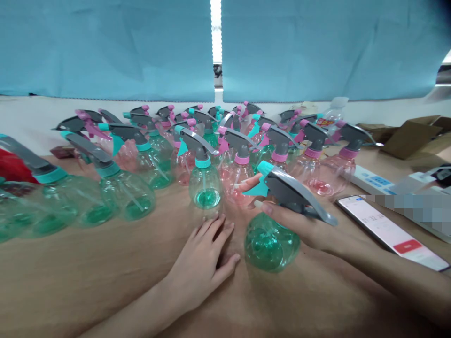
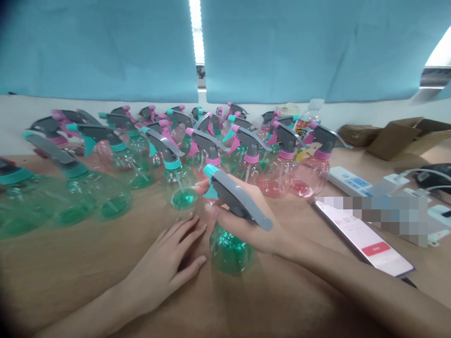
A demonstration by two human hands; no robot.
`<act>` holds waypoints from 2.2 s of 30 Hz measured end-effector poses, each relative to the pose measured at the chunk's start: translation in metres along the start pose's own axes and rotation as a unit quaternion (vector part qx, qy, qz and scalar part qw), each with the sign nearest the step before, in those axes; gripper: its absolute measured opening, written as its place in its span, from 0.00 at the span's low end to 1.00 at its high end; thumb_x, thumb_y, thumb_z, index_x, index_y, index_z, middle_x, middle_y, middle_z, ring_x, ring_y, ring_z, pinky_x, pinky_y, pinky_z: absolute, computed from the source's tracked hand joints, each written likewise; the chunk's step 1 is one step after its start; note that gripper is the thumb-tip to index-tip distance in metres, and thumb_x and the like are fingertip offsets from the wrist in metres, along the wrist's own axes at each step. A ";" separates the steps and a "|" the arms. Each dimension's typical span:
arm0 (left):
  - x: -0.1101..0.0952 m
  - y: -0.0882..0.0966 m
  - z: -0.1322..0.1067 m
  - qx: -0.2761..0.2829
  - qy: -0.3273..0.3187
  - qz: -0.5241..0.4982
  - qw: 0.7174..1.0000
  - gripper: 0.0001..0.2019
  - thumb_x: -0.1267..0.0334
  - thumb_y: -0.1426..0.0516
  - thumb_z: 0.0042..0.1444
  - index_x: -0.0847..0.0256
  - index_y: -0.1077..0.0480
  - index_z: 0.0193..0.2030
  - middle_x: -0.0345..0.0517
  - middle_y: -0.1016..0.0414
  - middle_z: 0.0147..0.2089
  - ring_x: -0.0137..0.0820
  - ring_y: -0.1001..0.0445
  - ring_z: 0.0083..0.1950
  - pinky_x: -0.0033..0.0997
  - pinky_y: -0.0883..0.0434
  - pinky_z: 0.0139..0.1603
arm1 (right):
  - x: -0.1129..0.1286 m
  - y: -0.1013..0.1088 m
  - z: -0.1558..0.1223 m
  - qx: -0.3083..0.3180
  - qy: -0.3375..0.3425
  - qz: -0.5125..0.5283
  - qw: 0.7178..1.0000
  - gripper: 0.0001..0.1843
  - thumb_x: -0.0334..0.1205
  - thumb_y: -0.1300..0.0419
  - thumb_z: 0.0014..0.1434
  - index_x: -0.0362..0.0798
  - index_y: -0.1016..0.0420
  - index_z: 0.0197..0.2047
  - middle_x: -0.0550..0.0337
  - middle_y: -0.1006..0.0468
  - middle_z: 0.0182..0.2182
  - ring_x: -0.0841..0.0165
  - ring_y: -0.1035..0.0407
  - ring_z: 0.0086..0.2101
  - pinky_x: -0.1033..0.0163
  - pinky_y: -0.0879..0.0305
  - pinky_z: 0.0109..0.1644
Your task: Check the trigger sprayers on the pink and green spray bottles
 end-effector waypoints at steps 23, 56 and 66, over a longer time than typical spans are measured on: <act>-0.001 0.000 0.000 0.002 0.000 -0.014 1.000 0.26 0.54 0.48 0.64 0.66 0.39 0.65 0.60 0.40 0.67 0.51 0.42 0.67 0.55 0.38 0.60 | 0.005 0.005 -0.003 0.037 -0.048 -0.047 0.997 0.06 0.44 0.42 0.61 0.52 0.26 0.38 0.62 0.24 0.35 0.70 0.29 0.36 0.63 0.32 0.40; -0.001 0.001 0.001 0.002 0.004 -0.022 1.000 0.26 0.54 0.47 0.64 0.65 0.39 0.64 0.59 0.40 0.67 0.51 0.42 0.67 0.54 0.39 0.62 | 0.006 0.008 -0.003 0.043 -0.050 -0.073 0.995 0.10 0.43 0.41 0.62 0.54 0.26 0.46 0.66 0.29 0.26 0.69 0.29 0.34 0.63 0.32 0.38; 0.000 0.000 -0.001 -0.009 0.002 -0.032 0.999 0.25 0.53 0.48 0.64 0.63 0.39 0.64 0.58 0.39 0.67 0.50 0.42 0.67 0.53 0.38 0.61 | 0.004 0.008 -0.006 0.033 -0.052 -0.061 0.996 0.19 0.45 0.41 0.61 0.56 0.30 0.56 0.63 0.23 0.33 0.70 0.28 0.35 0.65 0.33 0.38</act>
Point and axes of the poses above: each hand's wrist, its own z-axis towards the middle knuckle, its own y-axis out of the back of the hand, x = y × z, the point moved 2 cm from there along z, towards the middle knuckle
